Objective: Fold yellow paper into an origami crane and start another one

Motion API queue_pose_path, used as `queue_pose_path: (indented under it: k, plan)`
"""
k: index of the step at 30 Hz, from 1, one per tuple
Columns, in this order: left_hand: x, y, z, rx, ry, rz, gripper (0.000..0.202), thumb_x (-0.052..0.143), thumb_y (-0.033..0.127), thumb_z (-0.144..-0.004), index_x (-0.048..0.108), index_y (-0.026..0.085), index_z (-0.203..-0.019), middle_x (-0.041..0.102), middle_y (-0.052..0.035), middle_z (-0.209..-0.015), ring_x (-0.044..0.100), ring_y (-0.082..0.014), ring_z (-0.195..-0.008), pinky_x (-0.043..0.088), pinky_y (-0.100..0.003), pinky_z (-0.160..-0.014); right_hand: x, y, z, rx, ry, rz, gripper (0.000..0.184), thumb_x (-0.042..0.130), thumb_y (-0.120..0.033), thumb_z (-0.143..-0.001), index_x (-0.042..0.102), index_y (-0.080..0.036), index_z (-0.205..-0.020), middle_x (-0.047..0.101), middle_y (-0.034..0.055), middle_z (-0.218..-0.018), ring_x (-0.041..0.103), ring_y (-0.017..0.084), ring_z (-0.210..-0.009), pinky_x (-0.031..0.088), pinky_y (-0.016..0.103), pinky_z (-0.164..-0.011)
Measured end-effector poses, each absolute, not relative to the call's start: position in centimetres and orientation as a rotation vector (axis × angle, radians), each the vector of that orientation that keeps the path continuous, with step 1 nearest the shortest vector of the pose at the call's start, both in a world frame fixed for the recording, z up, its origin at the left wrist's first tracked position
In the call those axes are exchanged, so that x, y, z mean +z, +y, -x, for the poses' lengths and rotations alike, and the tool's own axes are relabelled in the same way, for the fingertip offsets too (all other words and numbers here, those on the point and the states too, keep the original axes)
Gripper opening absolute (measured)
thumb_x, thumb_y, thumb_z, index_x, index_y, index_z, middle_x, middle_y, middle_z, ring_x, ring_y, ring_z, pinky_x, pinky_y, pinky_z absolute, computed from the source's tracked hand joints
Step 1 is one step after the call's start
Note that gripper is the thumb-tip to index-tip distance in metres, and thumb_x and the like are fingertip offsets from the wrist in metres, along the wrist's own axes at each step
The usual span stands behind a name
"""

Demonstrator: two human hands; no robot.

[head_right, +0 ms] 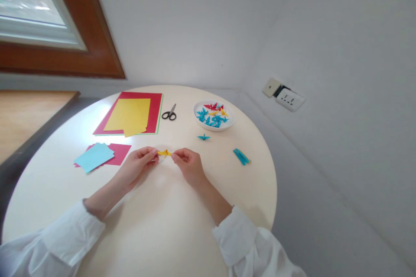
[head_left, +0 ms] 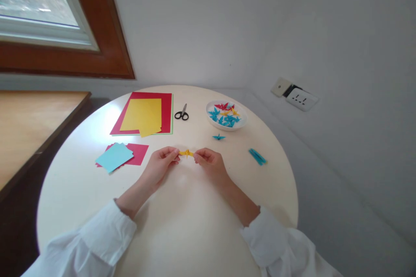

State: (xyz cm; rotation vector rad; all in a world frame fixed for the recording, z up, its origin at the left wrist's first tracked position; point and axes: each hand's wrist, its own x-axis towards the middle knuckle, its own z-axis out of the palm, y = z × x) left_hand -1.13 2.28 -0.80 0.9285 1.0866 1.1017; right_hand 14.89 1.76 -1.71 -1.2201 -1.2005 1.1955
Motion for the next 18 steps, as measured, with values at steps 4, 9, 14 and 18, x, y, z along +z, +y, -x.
queue_pose_path:
  k: [4,9,14,18]
  plan:
    - [-0.9,2.3,1.2,1.088,1.075,-0.913,0.034,0.076,0.044,-0.059,0.063,0.013,-0.066,0.058,0.0001,-0.058,0.052,-0.0101,-0.059,0.041,-0.022,-0.061,-1.7,1.8,-14.8,1.182,-1.171,1.200,0.022,0.066,-0.039,-0.059,0.058,-0.019,-0.058,0.056,-0.0018,-0.054,0.048,0.011,-0.055,0.041,0.027,-0.057]
    - [-1.0,2.6,1.2,1.113,1.057,-0.837,0.038,0.079,0.045,-0.050,0.064,0.013,-0.063,0.062,-0.0021,-0.065,0.051,-0.0093,-0.058,0.042,-0.023,-0.060,-1.5,2.8,-16.3,1.004,-1.138,1.237,0.024,0.066,-0.041,-0.057,0.060,-0.018,-0.057,0.055,-0.0016,-0.052,0.047,0.011,-0.052,0.039,0.027,-0.054]
    - [-1.4,2.9,1.3,1.131,1.041,-0.724,0.041,0.082,0.043,-0.044,0.063,0.013,-0.064,0.063,-0.0015,-0.064,0.052,-0.0086,-0.057,0.042,-0.022,-0.060,-1.5,4.7,-20.9,0.788,-1.033,1.316,0.029,0.060,-0.047,-0.062,0.060,-0.018,-0.064,0.053,-0.0023,-0.056,0.046,0.011,-0.055,0.037,0.027,-0.057]
    - [-1.9,3.2,1.5,1.141,1.020,-0.715,0.039,0.083,0.041,-0.046,0.063,0.012,-0.063,0.063,-0.0013,-0.063,0.053,-0.0086,-0.057,0.043,-0.021,-0.059,-2.4,6.1,-24.5,0.615,-0.956,1.465,0.032,0.056,-0.050,-0.062,0.057,-0.018,-0.061,0.053,-0.0010,-0.056,0.045,0.013,-0.056,0.035,0.028,-0.057]
